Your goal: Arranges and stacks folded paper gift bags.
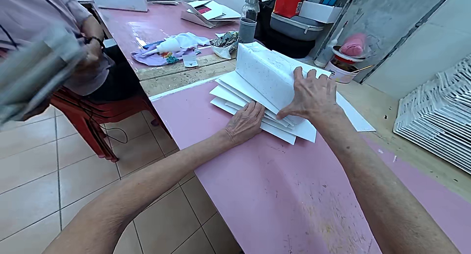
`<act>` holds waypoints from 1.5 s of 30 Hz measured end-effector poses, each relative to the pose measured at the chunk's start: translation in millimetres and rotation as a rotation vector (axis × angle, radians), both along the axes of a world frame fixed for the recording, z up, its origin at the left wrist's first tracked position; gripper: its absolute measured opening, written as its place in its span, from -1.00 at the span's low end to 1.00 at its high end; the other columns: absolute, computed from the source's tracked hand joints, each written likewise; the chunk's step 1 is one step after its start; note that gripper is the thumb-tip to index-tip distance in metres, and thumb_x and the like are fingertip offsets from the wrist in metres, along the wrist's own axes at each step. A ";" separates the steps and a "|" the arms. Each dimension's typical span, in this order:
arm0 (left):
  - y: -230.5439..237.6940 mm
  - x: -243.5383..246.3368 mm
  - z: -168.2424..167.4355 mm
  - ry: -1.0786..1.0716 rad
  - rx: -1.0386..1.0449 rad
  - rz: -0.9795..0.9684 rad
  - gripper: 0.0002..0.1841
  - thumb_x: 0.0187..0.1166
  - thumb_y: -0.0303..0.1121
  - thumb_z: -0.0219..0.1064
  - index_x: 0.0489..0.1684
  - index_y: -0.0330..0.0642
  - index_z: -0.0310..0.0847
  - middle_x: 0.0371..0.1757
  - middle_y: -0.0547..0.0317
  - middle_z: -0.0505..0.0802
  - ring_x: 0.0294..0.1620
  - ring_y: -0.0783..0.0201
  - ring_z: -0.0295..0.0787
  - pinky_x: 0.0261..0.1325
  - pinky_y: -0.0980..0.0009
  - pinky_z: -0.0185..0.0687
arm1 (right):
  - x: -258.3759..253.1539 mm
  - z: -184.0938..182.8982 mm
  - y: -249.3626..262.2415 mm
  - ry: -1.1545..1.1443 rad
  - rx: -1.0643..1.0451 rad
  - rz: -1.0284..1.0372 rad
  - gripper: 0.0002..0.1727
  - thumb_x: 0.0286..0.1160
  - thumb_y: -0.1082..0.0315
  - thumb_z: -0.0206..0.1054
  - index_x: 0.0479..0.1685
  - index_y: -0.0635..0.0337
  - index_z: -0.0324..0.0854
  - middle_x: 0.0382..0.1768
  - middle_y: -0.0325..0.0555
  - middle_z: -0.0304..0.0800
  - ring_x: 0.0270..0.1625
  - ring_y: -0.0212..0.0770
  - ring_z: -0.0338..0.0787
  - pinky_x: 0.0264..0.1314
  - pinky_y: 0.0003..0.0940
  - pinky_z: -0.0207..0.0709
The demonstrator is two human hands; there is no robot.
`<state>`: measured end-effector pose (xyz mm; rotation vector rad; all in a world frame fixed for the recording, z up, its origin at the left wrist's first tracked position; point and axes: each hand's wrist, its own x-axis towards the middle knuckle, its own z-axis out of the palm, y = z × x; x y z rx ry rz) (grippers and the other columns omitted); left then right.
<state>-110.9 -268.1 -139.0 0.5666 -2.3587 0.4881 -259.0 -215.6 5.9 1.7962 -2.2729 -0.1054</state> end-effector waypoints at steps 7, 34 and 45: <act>-0.3 -8.4 4.2 -0.034 0.147 -0.062 -0.61 0.52 -0.59 0.20 0.29 -0.66 0.57 0.25 -0.50 0.76 0.34 -0.35 0.71 0.50 -0.02 0.49 | -6.5 -3.4 -9.0 0.036 0.024 0.004 0.50 -0.32 -0.19 0.84 0.79 0.33 0.03 0.44 0.73 0.36 0.37 0.67 0.52 0.20 0.50 0.40; 102.0 15.9 22.4 -0.375 0.105 0.013 -0.64 0.65 -0.62 0.06 0.25 -0.79 0.52 0.14 -0.65 0.76 0.20 -0.46 0.78 0.24 -0.18 0.64 | -25.5 -8.8 88.3 -0.176 -0.118 0.317 0.23 -0.17 -0.08 0.82 0.77 0.05 0.34 0.23 0.63 0.55 0.24 0.59 0.57 0.08 0.45 0.39; 233.1 84.4 -5.0 -0.096 -0.085 -0.103 -0.67 0.61 -0.59 0.02 0.08 -0.57 0.71 -0.05 -0.34 0.91 0.01 -0.16 0.93 0.16 0.09 0.77 | 39.1 -37.9 250.0 0.056 -0.332 0.364 0.22 -0.19 -0.36 0.56 0.72 0.10 0.42 0.09 0.56 0.63 -0.09 0.46 0.69 -0.15 0.27 0.45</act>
